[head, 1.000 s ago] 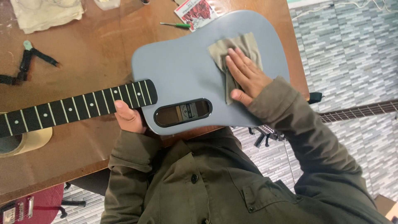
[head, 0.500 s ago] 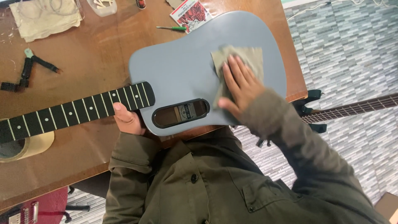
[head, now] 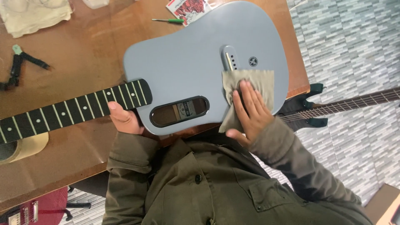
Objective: The person wipes the body, neck, and headstock of a guitar using a cloth after handling guitar strings.
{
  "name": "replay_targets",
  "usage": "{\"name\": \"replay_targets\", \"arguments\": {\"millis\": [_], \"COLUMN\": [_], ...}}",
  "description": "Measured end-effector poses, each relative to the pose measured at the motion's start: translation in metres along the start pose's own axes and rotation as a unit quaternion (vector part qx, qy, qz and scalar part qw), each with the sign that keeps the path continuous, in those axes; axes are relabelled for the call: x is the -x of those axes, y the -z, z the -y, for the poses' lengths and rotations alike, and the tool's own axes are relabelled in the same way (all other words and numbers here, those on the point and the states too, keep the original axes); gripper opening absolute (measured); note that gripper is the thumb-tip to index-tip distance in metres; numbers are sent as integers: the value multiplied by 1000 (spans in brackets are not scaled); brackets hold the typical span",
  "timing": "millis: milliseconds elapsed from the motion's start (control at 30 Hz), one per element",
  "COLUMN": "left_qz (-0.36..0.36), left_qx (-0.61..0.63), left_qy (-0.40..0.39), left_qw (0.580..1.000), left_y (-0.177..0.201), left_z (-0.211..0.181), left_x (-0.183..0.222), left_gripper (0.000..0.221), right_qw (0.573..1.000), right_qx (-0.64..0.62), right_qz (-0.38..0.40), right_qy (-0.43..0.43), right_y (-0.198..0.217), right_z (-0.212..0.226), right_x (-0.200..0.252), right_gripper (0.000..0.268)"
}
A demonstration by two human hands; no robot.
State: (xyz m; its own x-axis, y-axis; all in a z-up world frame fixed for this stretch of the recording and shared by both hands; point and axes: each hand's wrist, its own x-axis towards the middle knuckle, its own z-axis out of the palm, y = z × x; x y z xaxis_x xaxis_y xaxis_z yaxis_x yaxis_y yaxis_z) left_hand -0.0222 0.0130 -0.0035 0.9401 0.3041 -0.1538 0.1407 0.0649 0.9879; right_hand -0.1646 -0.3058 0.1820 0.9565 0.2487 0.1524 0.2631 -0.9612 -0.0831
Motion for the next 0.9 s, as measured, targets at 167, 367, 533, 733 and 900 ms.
{"name": "replay_targets", "arguments": {"millis": [167, 367, 533, 733, 900], "left_qz": [8, 11, 27, 60, 53], "left_qx": [14, 30, 48, 12, -19], "left_qy": [9, 19, 37, 54, 73], "left_qw": [1000, 999, 998, 997, 996], "left_y": [-3, -11, -19, -18, -16], "left_z": [-21, -48, -67, -93, -90], "left_x": [5, 11, 7, 14, 12], "left_gripper": [68, 70, 73, 73, 77], "right_qw": [999, 996, 947, 962, 971], "right_qx": [20, 72, 46, -49, -23], "right_qz": [-37, -45, 295, 202, 151], "right_qy": [3, 14, -120, -179, -182], "right_y": [-7, -4, 15, -16, -3], "right_z": [-10, -22, -29, -90, -111], "right_x": [-8, -71, -133, -126, -73], "right_gripper": [104, 101, 114, 109, 91]}}
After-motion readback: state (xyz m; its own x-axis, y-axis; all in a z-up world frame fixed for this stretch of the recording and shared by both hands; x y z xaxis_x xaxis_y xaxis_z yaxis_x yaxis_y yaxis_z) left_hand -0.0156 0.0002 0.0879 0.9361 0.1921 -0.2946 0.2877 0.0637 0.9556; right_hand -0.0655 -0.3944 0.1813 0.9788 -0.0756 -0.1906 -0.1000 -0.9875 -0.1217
